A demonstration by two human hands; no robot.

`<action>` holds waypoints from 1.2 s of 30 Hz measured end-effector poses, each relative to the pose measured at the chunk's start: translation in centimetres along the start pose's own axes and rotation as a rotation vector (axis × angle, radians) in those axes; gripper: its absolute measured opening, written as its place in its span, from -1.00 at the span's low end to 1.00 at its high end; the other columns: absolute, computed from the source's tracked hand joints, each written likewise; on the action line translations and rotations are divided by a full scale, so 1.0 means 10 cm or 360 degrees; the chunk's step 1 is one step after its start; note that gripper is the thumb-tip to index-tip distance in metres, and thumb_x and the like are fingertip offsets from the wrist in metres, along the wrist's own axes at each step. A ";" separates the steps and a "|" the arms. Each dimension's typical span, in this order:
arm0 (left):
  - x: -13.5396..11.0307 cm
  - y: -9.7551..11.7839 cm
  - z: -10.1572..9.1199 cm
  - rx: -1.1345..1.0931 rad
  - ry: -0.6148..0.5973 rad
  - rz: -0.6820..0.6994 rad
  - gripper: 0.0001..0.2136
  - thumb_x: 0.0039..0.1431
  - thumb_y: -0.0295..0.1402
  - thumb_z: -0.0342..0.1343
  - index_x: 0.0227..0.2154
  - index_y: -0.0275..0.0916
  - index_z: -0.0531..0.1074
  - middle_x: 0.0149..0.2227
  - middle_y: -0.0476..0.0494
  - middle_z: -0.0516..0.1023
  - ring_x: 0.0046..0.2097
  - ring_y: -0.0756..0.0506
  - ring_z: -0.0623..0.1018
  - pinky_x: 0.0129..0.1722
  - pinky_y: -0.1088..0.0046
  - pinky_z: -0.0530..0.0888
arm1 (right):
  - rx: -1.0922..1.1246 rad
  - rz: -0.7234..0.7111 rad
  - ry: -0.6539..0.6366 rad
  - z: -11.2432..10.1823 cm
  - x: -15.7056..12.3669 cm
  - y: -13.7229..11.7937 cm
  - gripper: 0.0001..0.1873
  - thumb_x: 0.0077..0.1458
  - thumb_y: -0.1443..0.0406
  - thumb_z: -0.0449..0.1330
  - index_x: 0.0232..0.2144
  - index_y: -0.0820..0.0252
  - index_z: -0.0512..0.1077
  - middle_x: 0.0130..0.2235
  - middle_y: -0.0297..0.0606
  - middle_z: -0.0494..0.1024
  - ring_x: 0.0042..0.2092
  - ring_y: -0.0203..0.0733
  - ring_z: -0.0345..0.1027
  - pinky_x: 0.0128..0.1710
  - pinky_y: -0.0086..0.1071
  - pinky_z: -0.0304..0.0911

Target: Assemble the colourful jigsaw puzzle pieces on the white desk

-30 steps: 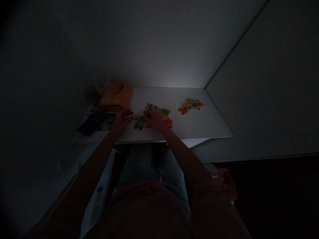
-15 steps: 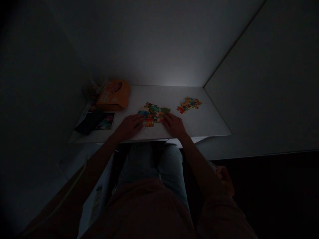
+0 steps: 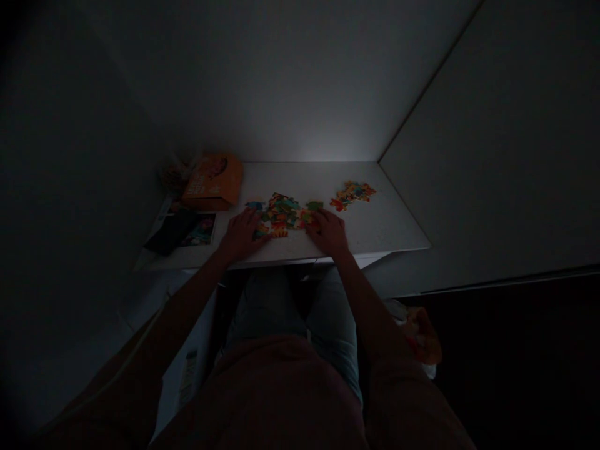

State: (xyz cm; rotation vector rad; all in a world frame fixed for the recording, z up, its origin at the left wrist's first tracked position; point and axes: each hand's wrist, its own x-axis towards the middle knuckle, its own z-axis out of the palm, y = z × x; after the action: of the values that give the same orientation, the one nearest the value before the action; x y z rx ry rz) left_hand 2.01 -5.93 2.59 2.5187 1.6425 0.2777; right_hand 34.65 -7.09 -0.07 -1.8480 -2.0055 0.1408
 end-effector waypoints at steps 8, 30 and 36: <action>0.29 -0.01 0.06 0.0031 -0.0010 -0.0203 -0.18 0.74 0.12 -0.16 0.70 -0.47 0.22 0.76 -0.52 0.06 0.78 -0.46 0.03 0.75 -0.19 0.04 | 0.0011 -0.0009 -0.0034 0.01 -0.01 0.01 -0.40 0.59 0.10 0.33 0.52 0.16 0.52 0.62 0.12 0.44 0.60 0.21 0.31 0.61 0.08 0.13; 1.37 0.12 0.08 0.0103 -0.0124 -0.0054 -0.26 0.75 0.00 -0.23 0.77 -0.28 0.12 0.79 -0.44 -0.01 0.80 -0.43 -0.03 0.76 -0.21 -0.08 | -0.0089 -0.0055 0.0072 -0.02 0.24 0.35 -0.39 0.67 0.06 0.14 0.61 -0.03 0.46 0.70 -0.10 0.33 0.69 0.16 0.20 0.66 0.18 0.16; 0.93 0.15 0.05 0.0008 0.0012 0.0144 -0.34 0.77 -0.08 -0.24 0.71 -0.25 0.25 0.77 -0.30 0.12 0.79 -0.30 0.04 0.75 -0.09 0.05 | -0.0177 0.0165 0.0049 -0.09 0.68 0.95 -0.44 0.68 0.11 0.14 0.54 0.09 0.56 0.64 0.13 0.40 0.66 0.25 0.18 0.57 0.24 0.17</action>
State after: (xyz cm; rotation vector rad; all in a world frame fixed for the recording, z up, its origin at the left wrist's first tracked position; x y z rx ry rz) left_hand 7.13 1.95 3.20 2.6032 1.5360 0.2924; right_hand 43.59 0.48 -0.94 -2.0115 -1.9332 0.0306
